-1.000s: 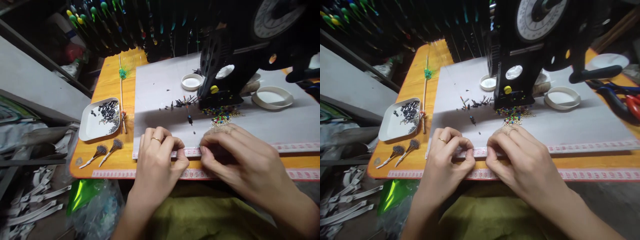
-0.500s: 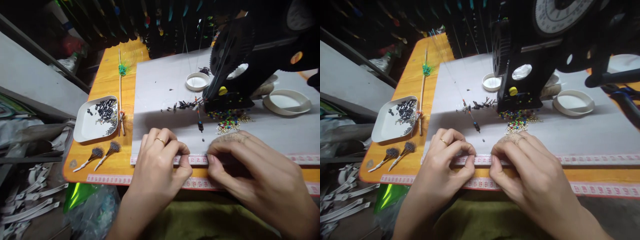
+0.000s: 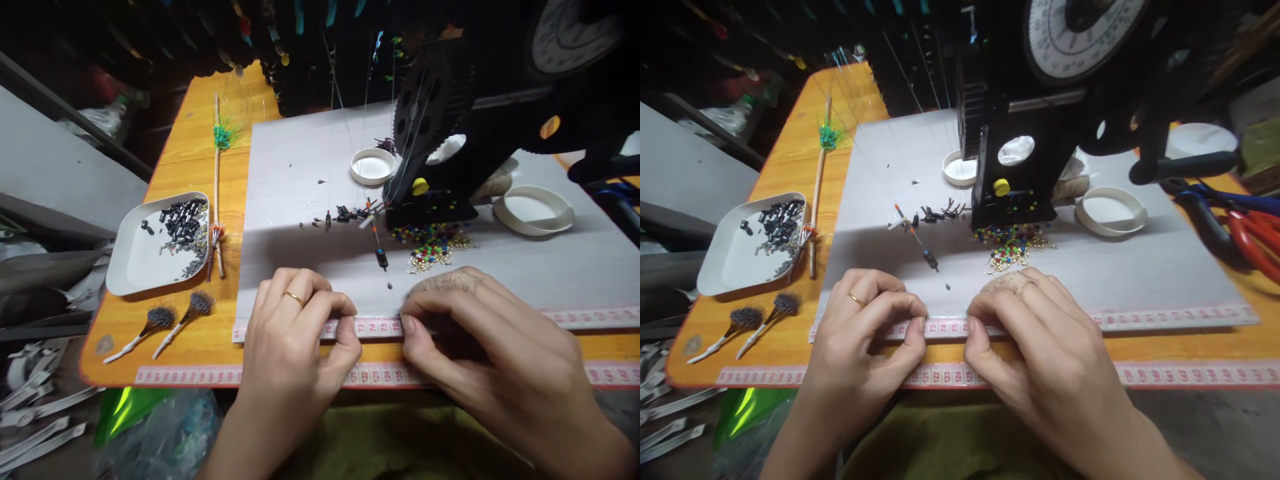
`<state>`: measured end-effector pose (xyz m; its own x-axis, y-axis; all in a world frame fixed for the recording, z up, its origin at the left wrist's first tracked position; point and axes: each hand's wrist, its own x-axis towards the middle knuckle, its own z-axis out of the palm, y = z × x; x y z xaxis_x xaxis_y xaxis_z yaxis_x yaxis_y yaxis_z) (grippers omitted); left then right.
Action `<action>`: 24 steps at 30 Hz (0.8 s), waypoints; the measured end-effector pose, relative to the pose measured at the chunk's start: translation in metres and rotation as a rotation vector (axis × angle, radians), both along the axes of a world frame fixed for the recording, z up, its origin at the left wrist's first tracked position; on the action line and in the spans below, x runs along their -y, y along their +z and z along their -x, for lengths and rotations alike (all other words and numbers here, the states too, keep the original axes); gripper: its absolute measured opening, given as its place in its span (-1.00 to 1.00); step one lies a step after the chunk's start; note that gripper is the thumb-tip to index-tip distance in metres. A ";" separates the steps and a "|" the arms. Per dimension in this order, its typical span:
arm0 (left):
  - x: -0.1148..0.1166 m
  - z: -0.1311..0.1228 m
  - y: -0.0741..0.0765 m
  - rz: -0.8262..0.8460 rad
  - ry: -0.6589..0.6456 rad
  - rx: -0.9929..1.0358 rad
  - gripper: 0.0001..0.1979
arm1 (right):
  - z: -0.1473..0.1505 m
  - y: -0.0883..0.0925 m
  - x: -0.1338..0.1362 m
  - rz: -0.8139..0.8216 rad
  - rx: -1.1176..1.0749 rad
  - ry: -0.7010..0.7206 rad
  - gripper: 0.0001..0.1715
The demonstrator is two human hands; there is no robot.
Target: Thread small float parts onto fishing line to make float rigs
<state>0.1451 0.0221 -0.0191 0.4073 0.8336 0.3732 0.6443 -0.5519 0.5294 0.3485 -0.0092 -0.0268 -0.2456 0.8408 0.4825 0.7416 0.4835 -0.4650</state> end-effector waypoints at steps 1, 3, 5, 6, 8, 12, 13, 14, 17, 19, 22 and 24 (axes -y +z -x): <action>0.000 0.000 0.000 0.005 0.003 -0.002 -0.91 | 0.000 0.000 0.000 0.003 -0.002 -0.007 -0.87; 0.000 -0.001 0.000 0.011 0.008 -0.007 -0.91 | -0.001 0.001 0.000 0.008 0.002 -0.018 -0.88; 0.000 -0.001 0.000 0.008 0.016 -0.007 -0.90 | -0.001 0.001 0.000 0.010 0.014 -0.023 -0.89; 0.000 -0.001 0.000 0.005 0.022 -0.006 -0.90 | -0.002 0.001 0.001 0.012 0.022 -0.024 -0.90; 0.001 -0.002 0.000 0.002 0.033 -0.001 -0.89 | -0.003 0.000 0.002 0.013 0.026 -0.028 -0.91; 0.003 -0.003 0.001 0.019 0.056 0.002 -0.88 | -0.004 -0.001 0.004 0.032 0.014 -0.046 -0.91; 0.003 -0.003 0.001 0.020 0.059 0.008 -0.88 | -0.004 -0.001 0.004 0.040 0.011 -0.050 -0.92; 0.003 -0.003 0.002 0.021 0.063 0.013 -0.87 | -0.003 -0.001 0.005 0.050 0.008 -0.057 -0.92; 0.003 -0.003 0.002 0.022 0.064 0.028 -0.87 | -0.003 0.000 0.006 0.072 -0.010 -0.081 -0.92; 0.003 -0.002 0.002 0.022 0.067 0.024 -0.87 | -0.004 0.000 0.007 0.084 -0.018 -0.085 -0.93; 0.004 -0.001 0.001 0.025 0.075 0.008 -0.87 | -0.005 0.001 0.008 0.093 -0.021 -0.089 -0.93; 0.004 0.000 0.001 0.022 0.074 -0.005 -0.86 | -0.006 0.001 0.008 0.094 -0.019 -0.094 -0.93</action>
